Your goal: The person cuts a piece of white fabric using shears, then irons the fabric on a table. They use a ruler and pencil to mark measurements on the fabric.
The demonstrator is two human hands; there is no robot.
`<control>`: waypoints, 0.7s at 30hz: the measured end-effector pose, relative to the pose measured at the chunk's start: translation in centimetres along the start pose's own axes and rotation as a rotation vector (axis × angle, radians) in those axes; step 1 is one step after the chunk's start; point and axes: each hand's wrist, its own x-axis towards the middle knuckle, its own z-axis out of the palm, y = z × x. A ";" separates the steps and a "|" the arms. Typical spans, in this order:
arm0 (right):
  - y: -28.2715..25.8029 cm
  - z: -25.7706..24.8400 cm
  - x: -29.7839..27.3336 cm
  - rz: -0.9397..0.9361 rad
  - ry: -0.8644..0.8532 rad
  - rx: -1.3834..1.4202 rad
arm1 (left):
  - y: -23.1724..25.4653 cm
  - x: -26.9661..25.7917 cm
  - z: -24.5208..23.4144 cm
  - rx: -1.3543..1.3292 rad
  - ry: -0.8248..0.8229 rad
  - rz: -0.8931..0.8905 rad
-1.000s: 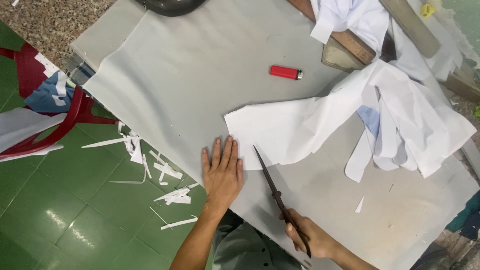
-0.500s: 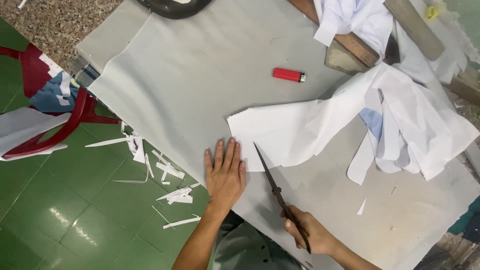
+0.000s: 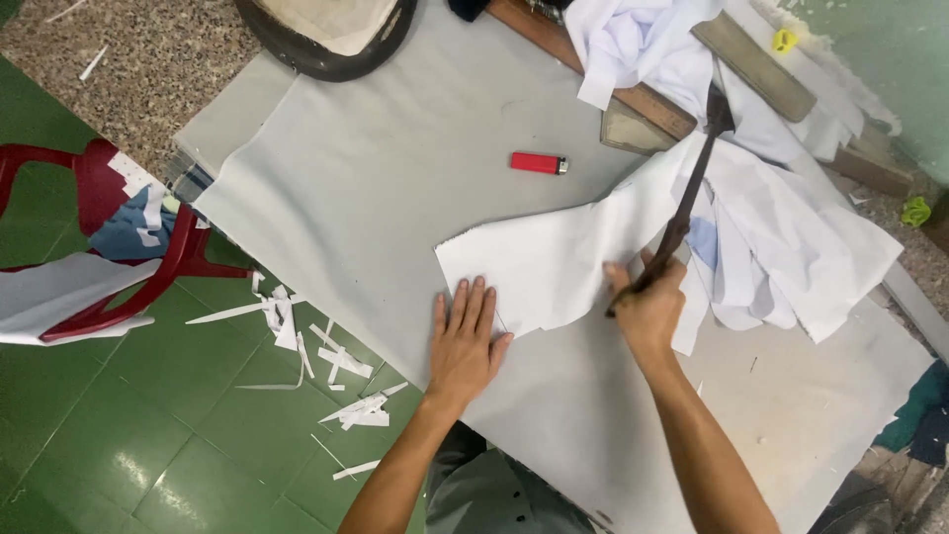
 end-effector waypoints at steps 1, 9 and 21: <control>0.9 1.4 0.9 -0.006 0.001 0.005 | 0.8 -0.7 -0.2 0.005 0.006 -0.001; 6.3 5.0 2.1 -0.046 0.090 0.088 | 3.1 -4.3 -1.0 -0.051 0.100 0.084; 3.2 3.6 7.3 0.274 -0.061 0.707 | 2.6 4.8 2.4 -0.003 0.236 -0.014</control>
